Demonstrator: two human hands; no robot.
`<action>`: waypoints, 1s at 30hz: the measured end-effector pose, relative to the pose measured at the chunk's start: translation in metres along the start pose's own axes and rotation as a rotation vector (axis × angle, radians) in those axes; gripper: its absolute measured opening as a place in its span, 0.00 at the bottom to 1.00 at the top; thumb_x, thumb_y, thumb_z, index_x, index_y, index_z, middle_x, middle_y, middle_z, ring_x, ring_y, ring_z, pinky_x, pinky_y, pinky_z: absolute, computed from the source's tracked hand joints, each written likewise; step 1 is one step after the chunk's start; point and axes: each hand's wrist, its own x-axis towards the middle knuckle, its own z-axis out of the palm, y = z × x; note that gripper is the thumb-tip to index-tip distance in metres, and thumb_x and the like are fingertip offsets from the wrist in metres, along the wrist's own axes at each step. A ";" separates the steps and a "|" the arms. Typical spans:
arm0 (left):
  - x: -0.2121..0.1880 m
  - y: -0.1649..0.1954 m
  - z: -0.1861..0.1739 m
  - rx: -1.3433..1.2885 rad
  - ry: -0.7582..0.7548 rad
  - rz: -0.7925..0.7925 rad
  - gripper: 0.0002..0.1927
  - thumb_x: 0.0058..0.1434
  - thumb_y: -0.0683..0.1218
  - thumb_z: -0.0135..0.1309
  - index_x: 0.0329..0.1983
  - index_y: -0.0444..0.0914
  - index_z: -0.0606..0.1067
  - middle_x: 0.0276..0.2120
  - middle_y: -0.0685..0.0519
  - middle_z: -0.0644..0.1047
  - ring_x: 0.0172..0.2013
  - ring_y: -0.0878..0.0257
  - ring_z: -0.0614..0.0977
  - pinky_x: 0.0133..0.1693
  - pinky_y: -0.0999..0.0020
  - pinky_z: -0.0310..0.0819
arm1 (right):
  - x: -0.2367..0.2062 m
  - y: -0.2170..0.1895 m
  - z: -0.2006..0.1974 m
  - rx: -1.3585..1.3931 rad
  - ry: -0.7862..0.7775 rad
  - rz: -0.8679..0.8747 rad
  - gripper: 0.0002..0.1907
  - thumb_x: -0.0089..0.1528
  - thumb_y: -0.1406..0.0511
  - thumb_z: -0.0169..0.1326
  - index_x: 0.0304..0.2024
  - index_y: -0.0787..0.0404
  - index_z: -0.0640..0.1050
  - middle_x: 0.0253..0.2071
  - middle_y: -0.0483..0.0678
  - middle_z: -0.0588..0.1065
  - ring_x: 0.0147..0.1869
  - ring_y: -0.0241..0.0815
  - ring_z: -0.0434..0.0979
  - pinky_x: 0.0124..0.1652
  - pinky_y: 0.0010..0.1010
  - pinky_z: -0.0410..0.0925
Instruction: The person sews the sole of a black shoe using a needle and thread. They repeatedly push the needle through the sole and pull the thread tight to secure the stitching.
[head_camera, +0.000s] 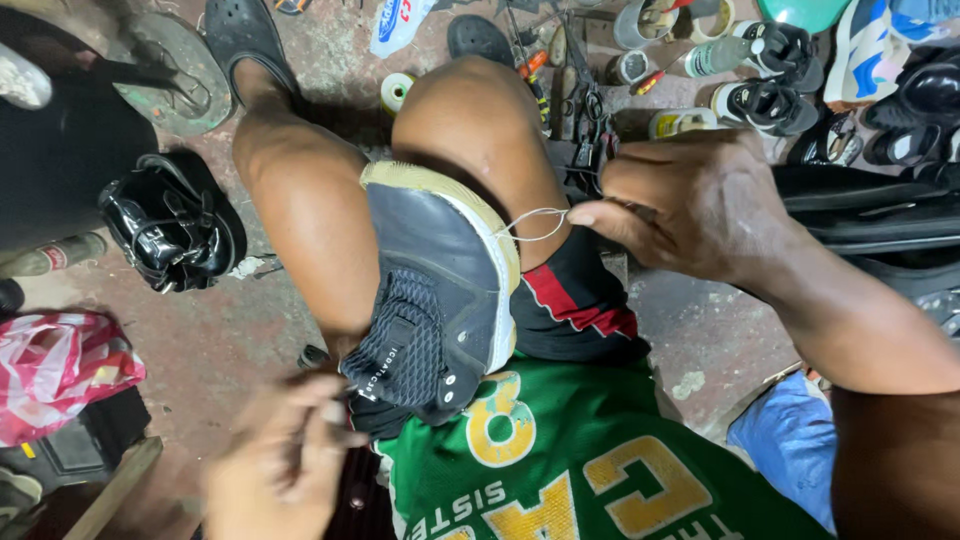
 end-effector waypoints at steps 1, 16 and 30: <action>-0.006 0.017 -0.005 0.151 0.184 0.067 0.12 0.61 0.39 0.57 0.49 0.37 0.78 0.43 0.49 0.79 0.39 0.66 0.84 0.36 0.72 0.79 | -0.002 -0.004 0.000 0.013 0.004 -0.006 0.27 0.65 0.51 0.62 0.20 0.60 0.71 0.23 0.49 0.69 0.26 0.52 0.70 0.28 0.42 0.62; 0.078 0.091 0.080 0.141 0.092 0.829 0.07 0.69 0.39 0.61 0.48 0.39 0.75 0.42 0.52 0.78 0.39 0.57 0.79 0.42 0.66 0.75 | 0.001 -0.016 0.002 0.155 -0.066 0.039 0.22 0.63 0.53 0.61 0.22 0.59 0.76 0.24 0.49 0.75 0.27 0.52 0.77 0.26 0.41 0.66; 0.069 0.099 0.069 -0.074 -0.149 0.671 0.31 0.67 0.37 0.57 0.71 0.41 0.61 0.45 0.48 0.80 0.41 0.63 0.83 0.42 0.75 0.80 | -0.023 -0.003 -0.011 1.165 -0.171 0.107 0.09 0.68 0.64 0.57 0.36 0.64 0.80 0.31 0.43 0.79 0.34 0.30 0.77 0.35 0.23 0.69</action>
